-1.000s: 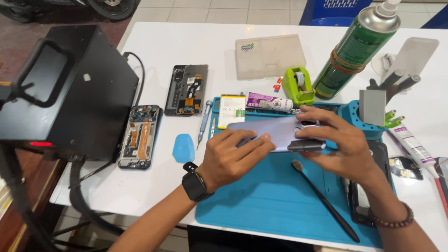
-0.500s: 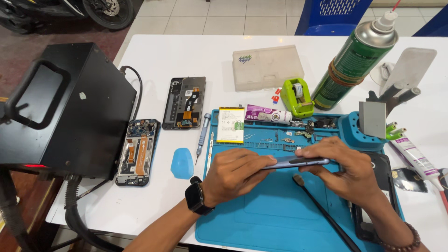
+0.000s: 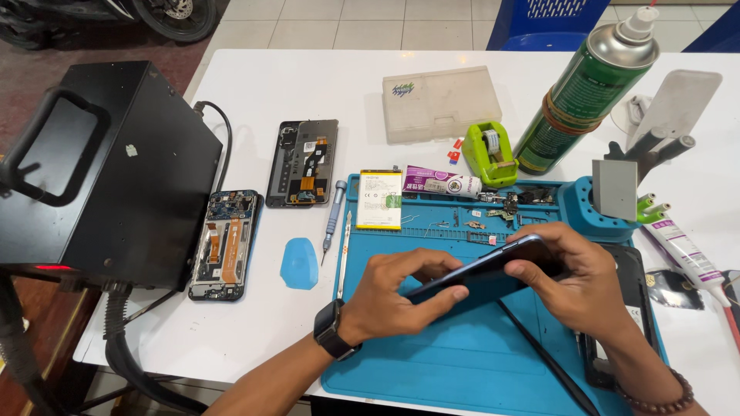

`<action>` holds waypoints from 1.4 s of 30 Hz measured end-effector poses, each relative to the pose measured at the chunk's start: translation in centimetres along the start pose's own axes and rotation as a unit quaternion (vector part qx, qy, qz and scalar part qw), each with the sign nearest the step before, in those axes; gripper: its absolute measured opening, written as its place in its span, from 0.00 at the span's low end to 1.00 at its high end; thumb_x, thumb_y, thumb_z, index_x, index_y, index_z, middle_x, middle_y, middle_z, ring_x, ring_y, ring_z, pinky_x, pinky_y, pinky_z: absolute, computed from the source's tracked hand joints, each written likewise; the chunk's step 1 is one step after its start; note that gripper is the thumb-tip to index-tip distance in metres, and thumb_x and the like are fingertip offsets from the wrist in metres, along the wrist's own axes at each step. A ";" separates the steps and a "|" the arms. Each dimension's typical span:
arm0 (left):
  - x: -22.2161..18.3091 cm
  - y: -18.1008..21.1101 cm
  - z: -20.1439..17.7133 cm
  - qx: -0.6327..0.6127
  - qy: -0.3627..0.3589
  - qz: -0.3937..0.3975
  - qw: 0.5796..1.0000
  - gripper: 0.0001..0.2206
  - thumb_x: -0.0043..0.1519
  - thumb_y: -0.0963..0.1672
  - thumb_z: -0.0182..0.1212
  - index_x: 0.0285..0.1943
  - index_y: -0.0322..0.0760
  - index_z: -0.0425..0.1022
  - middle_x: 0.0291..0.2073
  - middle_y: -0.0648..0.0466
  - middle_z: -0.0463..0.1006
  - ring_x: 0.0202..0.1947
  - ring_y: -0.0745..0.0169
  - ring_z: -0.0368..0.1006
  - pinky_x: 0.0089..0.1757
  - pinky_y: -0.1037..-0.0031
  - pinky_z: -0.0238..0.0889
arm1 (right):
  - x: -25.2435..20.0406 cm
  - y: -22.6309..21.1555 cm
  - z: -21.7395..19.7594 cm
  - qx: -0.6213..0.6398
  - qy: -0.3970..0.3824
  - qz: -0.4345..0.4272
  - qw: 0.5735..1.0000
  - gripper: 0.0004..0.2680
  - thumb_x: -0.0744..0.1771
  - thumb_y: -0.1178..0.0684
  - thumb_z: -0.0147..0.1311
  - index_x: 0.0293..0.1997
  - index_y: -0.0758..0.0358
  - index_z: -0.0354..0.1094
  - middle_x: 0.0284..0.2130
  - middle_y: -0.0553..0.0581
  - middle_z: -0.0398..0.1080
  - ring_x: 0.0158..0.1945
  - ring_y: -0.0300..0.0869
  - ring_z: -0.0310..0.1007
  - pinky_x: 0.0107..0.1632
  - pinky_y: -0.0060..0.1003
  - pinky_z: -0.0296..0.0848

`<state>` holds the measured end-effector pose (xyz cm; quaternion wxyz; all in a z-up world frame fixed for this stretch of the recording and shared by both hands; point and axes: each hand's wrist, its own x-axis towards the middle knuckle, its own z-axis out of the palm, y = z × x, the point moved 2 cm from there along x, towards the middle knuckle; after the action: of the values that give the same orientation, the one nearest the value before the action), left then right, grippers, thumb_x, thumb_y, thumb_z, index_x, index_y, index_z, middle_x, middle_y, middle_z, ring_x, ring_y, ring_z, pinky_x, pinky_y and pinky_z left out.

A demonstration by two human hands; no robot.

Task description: The person uses a blue suction cup to separate the screen from the smartphone body, then wipes the screen with a blue cloth. They handle the phone's internal components, including the battery and motherboard, and compare parts from another disassembled phone. The person continues to manipulate the phone and its components on a blue mat.

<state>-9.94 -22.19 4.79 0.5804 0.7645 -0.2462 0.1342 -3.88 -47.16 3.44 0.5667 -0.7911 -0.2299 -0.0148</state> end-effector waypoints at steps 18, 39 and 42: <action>0.9 -2.9 -9.3 0.266 0.000 -0.306 0.914 0.08 0.58 0.44 0.66 0.38 0.33 0.82 0.28 0.48 0.85 0.27 0.62 0.82 0.33 0.72 0.73 | 0.8 0.7 0.9 0.042 -0.014 0.202 0.978 0.15 0.64 0.58 0.66 0.55 0.66 0.71 0.35 0.61 0.82 0.35 0.39 0.80 0.35 0.32 0.77; 0.6 -2.4 -7.2 0.151 0.070 -0.259 0.952 0.08 0.56 0.41 0.59 0.41 0.29 0.76 0.20 0.47 0.77 0.20 0.55 0.74 0.26 0.65 0.68 | 0.8 2.7 3.2 0.370 -0.007 0.250 0.894 0.12 0.70 0.49 0.51 0.57 0.61 0.62 0.44 0.54 0.75 0.44 0.37 0.76 0.43 0.37 0.76; 1.5 -0.8 -4.7 0.019 0.010 -0.247 0.969 0.07 0.61 0.40 0.55 0.45 0.31 0.73 0.21 0.51 0.76 0.20 0.62 0.72 0.25 0.69 0.64 | 0.7 2.4 3.0 0.384 -0.008 0.248 0.889 0.11 0.70 0.48 0.49 0.56 0.61 0.62 0.45 0.54 0.74 0.45 0.39 0.77 0.45 0.39 0.78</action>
<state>-7.86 -17.90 6.28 0.5835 0.8111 -0.0412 -0.0017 -3.09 -44.82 0.47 0.8095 -0.5432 -0.0181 0.2222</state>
